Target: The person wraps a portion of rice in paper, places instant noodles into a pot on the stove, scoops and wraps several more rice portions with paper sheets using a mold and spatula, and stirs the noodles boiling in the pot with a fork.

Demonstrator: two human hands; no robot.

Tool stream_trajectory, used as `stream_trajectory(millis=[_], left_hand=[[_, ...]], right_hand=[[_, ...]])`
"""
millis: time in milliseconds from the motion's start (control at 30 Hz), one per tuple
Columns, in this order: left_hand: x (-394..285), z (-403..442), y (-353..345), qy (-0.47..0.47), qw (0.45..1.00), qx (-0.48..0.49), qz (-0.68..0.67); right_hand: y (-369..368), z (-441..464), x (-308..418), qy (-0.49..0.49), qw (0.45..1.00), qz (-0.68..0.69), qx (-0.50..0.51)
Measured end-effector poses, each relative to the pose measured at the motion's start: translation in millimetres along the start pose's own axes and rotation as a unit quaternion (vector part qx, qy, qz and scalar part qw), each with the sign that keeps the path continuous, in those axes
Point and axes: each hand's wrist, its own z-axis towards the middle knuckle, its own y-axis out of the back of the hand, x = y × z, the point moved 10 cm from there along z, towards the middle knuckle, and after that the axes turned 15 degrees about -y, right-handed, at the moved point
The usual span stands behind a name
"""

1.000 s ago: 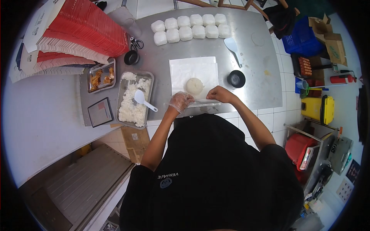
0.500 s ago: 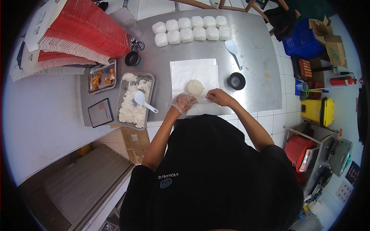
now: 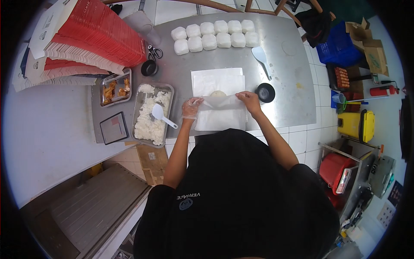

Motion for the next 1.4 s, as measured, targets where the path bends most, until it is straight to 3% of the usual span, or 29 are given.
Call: stream_trajectory(millis=[33, 133, 167, 233, 367, 467, 533, 567, 633, 700, 900, 1033, 1100, 1133, 1167, 1200, 1267, 1367, 1400], left_hand=[[15, -1, 0, 0.056, 0.998, -0.011, 0.018], [24, -10, 2, 0.066, 0.995, -0.033, 0.068], [24, -11, 0, 0.067, 0.995, -0.031, 0.069], [20, -13, -1, 0.049, 0.997, -0.064, 0.013], [16, -6, 2, -0.004, 0.997, -0.072, -0.008], [26, -1, 4, -0.027, 0.997, -0.059, 0.038], [4, -5, 21, -0.083, 0.962, -0.101, 0.241], [-11, -4, 20, -0.085, 0.962, -0.101, 0.241], [-76, -8, -13, -0.262, 0.911, -0.043, 0.317], [-96, -25, -69, -0.340, 0.875, 0.131, 0.318], [-97, -26, -86, -0.352, 0.863, 0.169, 0.321], [-97, -24, -84, -0.391, 0.845, 0.164, 0.325], [-100, -19, -84, -0.372, 0.849, 0.186, 0.325], [-97, -15, -86, -0.352, 0.853, 0.209, 0.325], [-97, -13, -85, -0.352, 0.852, 0.207, 0.327], [-107, -14, -80, -0.395, 0.851, 0.178, 0.297], [-111, -15, -75, -0.435, 0.847, 0.149, 0.267], [-100, -2, -85, -0.383, 0.844, 0.225, 0.301], [-93, 5, -87, -0.313, 0.854, 0.281, 0.305]], right_hand=[[0, 0, 1, 0.002, 1.000, 0.001, 0.000], [11, -5, -12, -0.056, 0.997, 0.048, -0.032], [8, -9, -14, -0.061, 0.998, 0.006, 0.004], [2, -12, -23, -0.069, 0.996, -0.036, 0.039], [4, -12, -33, -0.079, 0.997, 0.021, 0.018], [5, -11, -42, -0.102, 0.993, 0.054, 0.013], [2, -10, -53, -0.126, 0.990, 0.067, 0.014], [3, -10, -54, -0.127, 0.989, 0.070, 0.007], [2, -9, -56, -0.129, 0.989, 0.073, 0.000], [0, -11, -55, -0.141, 0.984, 0.105, -0.017], [-1, 1, -48, -0.120, 0.962, 0.243, -0.040], [6, 29, -49, -0.083, 0.967, 0.229, -0.073], [0, 26, -16, -0.060, 0.991, 0.088, -0.079], [-1, 24, -4, -0.058, 0.991, 0.088, -0.078], [-9, 24, 13, -0.032, 0.997, -0.018, -0.064], [-19, 23, 29, -0.006, 0.991, -0.124, -0.048], [-28, 30, 40, 0.014, 0.983, -0.180, -0.042], [-36, 54, 43, 0.063, 0.967, -0.242, -0.058], [-37, 62, 42, 0.094, 0.961, -0.247, -0.078]])
